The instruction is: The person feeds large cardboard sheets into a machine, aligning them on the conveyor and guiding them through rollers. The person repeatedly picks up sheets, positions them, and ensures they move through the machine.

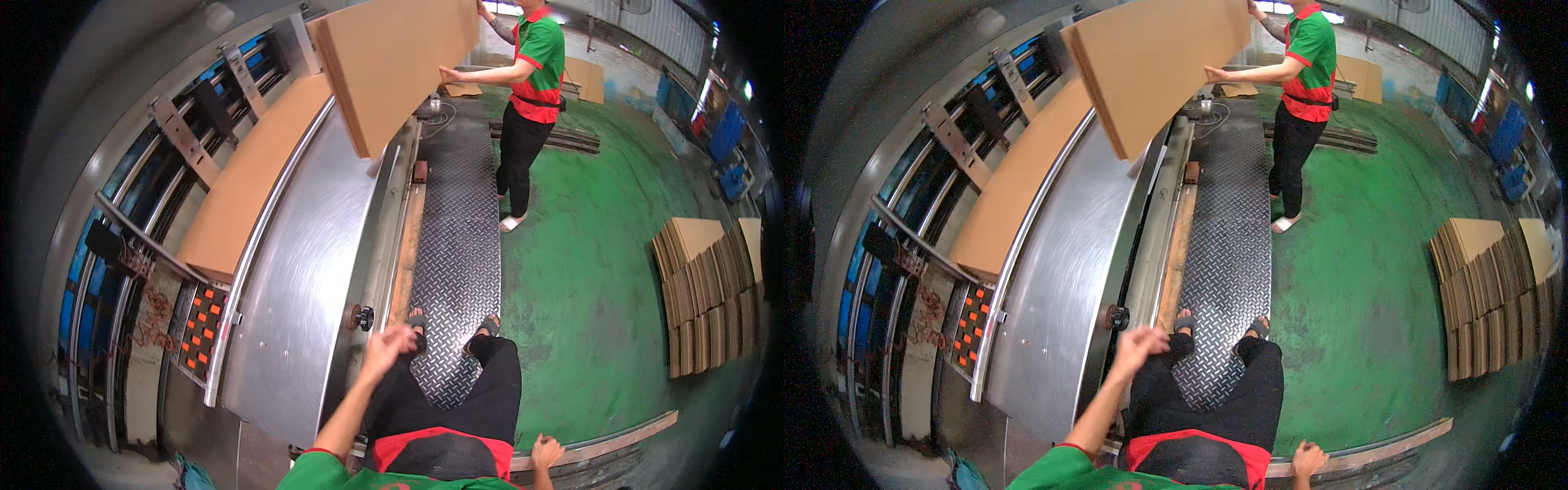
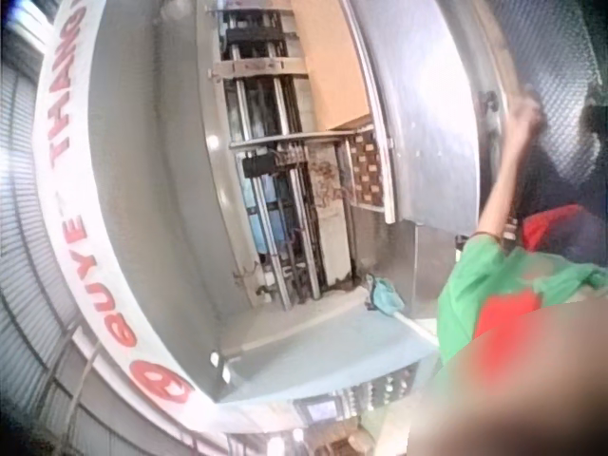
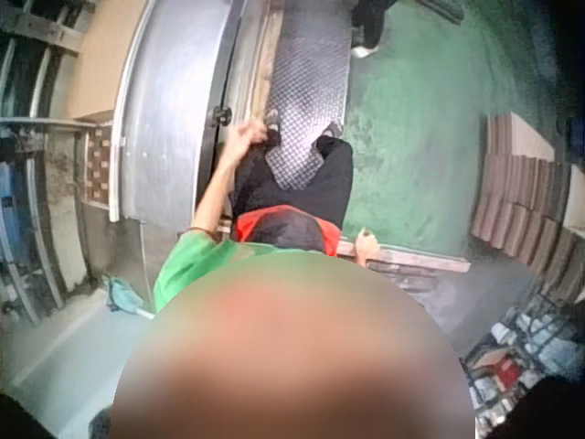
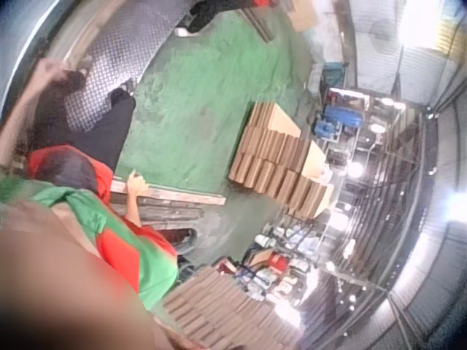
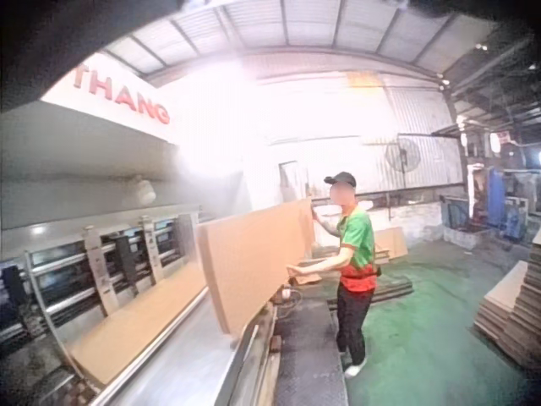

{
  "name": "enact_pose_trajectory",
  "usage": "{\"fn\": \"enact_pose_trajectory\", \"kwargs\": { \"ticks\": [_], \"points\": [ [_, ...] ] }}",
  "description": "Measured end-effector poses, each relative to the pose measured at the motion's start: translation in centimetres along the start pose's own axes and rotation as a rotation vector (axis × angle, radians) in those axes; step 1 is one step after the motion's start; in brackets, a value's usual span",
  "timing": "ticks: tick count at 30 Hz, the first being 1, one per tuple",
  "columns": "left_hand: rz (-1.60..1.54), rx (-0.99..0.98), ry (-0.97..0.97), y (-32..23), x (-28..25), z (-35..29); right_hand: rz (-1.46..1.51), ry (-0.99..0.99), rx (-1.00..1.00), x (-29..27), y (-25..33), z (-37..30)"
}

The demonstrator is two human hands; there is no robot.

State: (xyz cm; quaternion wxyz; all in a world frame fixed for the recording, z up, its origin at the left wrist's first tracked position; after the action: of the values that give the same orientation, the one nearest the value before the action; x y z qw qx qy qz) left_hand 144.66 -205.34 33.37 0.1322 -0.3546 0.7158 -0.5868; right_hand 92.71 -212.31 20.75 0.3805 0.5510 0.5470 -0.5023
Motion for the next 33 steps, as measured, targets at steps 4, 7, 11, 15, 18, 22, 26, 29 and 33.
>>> {"fn": "enact_pose_trajectory", "kwargs": {
  "ticks": [4,7,11,15,18,22,26,29,33],
  "points": [
    [0.13,0.742,-0.45,-12.5,-2.5,5.2,-0.003,-0.046,-0.021,0.7,-0.2,0.1],
    [0.221,0.931,-0.682,-20.5,-6.9,9.0,-0.008,-0.1,0.003,1.6,-0.5,0.1],
    [0.387,1.004,-0.875,-26.7,-11.2,13.4,-0.043,-0.263,-0.034,2.3,-0.9,0.1],
    [0.408,1.131,-0.938,-31.1,-14.1,16.3,-0.007,-0.1,-0.019,2.0,-1.1,0.2],
    [0.236,1.23,-0.897,-33.7,-16.1,15.8,0.004,-0.121,-0.047,1.1,-0.5,0.0],
    [0.279,1.217,-0.816,-35.5,-18.1,13.5,-0.037,-0.129,-0.033,0.2,0.2,-0.2],
    [0.06,1.135,-0.869,-34.6,-18.0,13.6,-0.095,0.013,-0.039,0.8,-0.4,0.0],
    [0.045,1.095,-1.025,-33.6,-17.0,14.3,-0.172,0.15,-0.033,1.6,-0.7,1.1],
    [0.045,1.058,-1.012,-32.7,-17.5,14.0,0.605,0.573,0.436,0.2,4.2,8.0]
  ]
}}
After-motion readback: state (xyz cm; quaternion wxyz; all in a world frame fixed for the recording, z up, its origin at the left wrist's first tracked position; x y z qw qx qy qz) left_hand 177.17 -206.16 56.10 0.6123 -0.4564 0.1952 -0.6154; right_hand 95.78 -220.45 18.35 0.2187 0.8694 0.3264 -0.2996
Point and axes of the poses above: each hand's wrist, its own z-axis towards the middle knuckle, its own x-axis out of the palm, y = z × x, the point moved 1 cm from there along z, towards the middle knuckle, and after that the axes turned 10 degrees about -z, right-handed, at the moved point
